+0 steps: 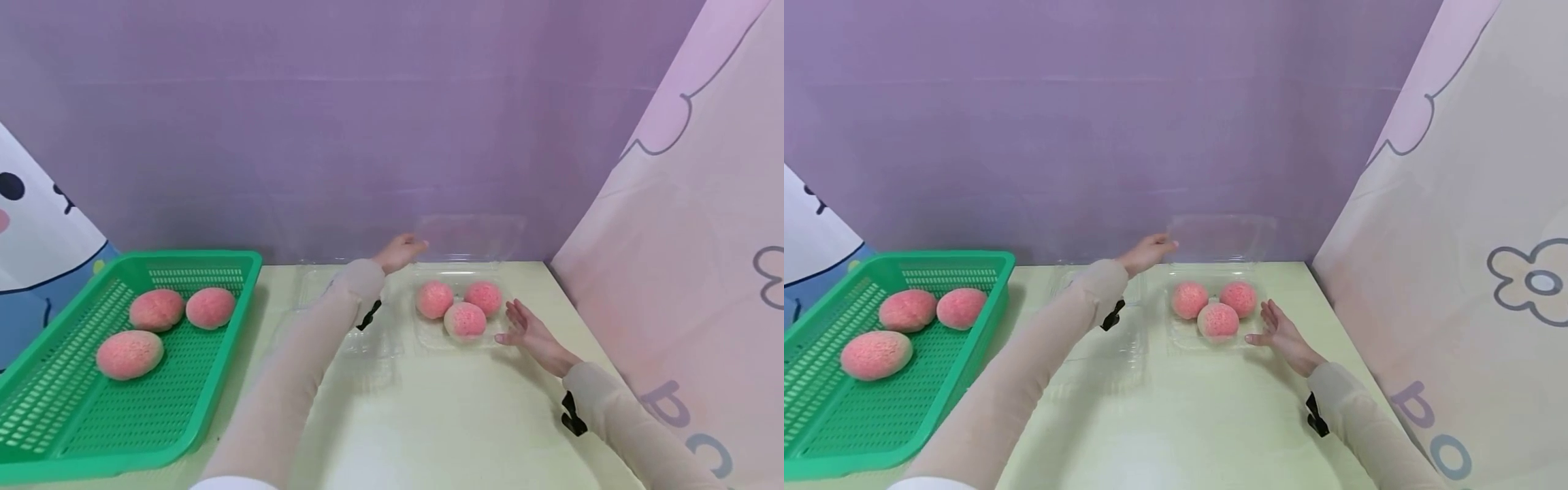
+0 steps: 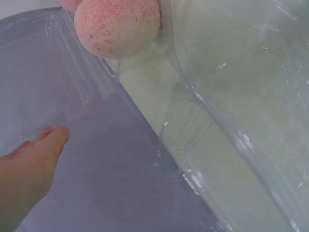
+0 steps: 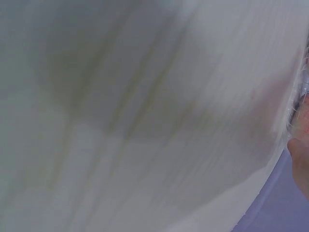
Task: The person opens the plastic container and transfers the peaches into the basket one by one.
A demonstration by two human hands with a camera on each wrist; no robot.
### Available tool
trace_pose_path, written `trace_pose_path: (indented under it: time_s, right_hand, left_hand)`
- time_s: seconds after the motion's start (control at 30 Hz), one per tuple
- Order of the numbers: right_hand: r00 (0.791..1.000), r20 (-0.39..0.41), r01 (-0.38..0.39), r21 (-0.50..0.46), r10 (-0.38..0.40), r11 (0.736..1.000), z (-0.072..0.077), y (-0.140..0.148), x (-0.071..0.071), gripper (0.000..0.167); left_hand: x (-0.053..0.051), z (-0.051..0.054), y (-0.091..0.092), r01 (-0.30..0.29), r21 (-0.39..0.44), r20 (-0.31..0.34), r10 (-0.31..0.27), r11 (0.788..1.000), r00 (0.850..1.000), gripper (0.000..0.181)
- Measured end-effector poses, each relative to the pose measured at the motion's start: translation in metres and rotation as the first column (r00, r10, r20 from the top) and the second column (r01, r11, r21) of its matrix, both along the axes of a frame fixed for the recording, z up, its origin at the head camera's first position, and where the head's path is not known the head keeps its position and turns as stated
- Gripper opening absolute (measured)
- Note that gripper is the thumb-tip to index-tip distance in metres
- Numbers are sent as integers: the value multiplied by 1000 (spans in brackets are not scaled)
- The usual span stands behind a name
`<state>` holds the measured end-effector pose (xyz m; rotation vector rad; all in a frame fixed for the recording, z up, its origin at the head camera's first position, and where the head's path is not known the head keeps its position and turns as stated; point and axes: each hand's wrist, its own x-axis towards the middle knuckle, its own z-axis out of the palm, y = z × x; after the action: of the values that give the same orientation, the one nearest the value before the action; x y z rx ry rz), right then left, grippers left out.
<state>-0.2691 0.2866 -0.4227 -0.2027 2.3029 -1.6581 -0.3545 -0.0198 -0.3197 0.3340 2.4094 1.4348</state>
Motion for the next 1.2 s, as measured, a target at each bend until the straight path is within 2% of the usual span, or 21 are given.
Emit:
trace_pose_path:
  time_s: [0.1,0.17,0.27,0.37,0.47,0.63,0.7,0.73,0.8,0.83,0.87,0.9,0.93,0.97,1.03,1.07,1.1,1.13,1.2]
  right_hand:
    - [1000,-5,-12,8,12,1000,0,0,1,102]
    - [1000,-9,-17,8,17,1000,1,0,2,102]
    - [1000,-14,-27,3,27,1000,1,0,2,101]
    - [999,-17,-36,9,37,999,1,1,3,101]
    - [998,-25,-49,33,49,998,1,1,4,101]
    - [998,-41,-37,91,41,995,0,-1,1,101]
    - [998,-47,-32,102,37,994,1,-2,1,101]
    - [998,-53,-35,103,41,994,1,-2,1,101]
    - [998,-53,-35,101,40,994,1,-3,1,102]
    - [998,-51,-34,99,39,995,2,-3,2,102]
    - [998,-49,-35,100,40,994,2,-4,2,102]
    - [998,-46,-35,99,40,994,2,-4,2,102]
    - [998,-47,-40,99,45,994,2,-4,2,102]
    - [998,-44,-38,97,43,995,2,-4,2,102]
    - [997,-48,-50,84,54,995,1,-4,2,102]
    - [997,-48,-55,79,59,995,1,-4,3,102]
    - [997,-48,-56,70,59,996,0,-4,3,102]
    - [997,-48,-60,61,63,996,0,-4,3,102]
    - [997,-46,-64,41,66,997,0,-4,3,102]
  left_hand:
    - [-7,-8,-1,-42,31,21,41,999,999,68]
    - [-12,-15,-2,-50,42,16,50,998,999,69]
    - [-18,-22,0,-62,44,41,60,997,997,65]
    - [-21,-24,2,-58,88,96,49,994,994,58]
    - [-19,-23,2,-47,120,161,28,992,987,52]
    - [-20,-27,0,-35,115,188,13,993,982,56]
    - [-50,-56,0,-30,127,174,8,991,985,62]
    - [-70,-75,0,-32,139,173,8,990,985,64]
    - [-99,-102,1,-42,137,185,16,990,983,63]
    - [-101,-106,0,-42,130,183,17,991,983,63]
    - [-111,-115,1,-38,130,177,15,991,984,66]
    - [-103,-108,1,-42,124,186,19,991,982,64]
    - [-89,-95,0,-50,113,199,26,992,980,60]
    - [-69,-76,0,-51,104,205,28,993,978,59]
    - [-37,-45,-3,-44,101,209,22,994,978,56]
    - [-32,-39,-3,-43,108,213,19,993,977,56]
    - [-17,-24,-4,-50,118,231,22,992,973,54]
    - [-8,-15,-5,-52,124,238,21,991,971,54]
    - [6,-2,-7,-50,143,245,14,988,969,53]
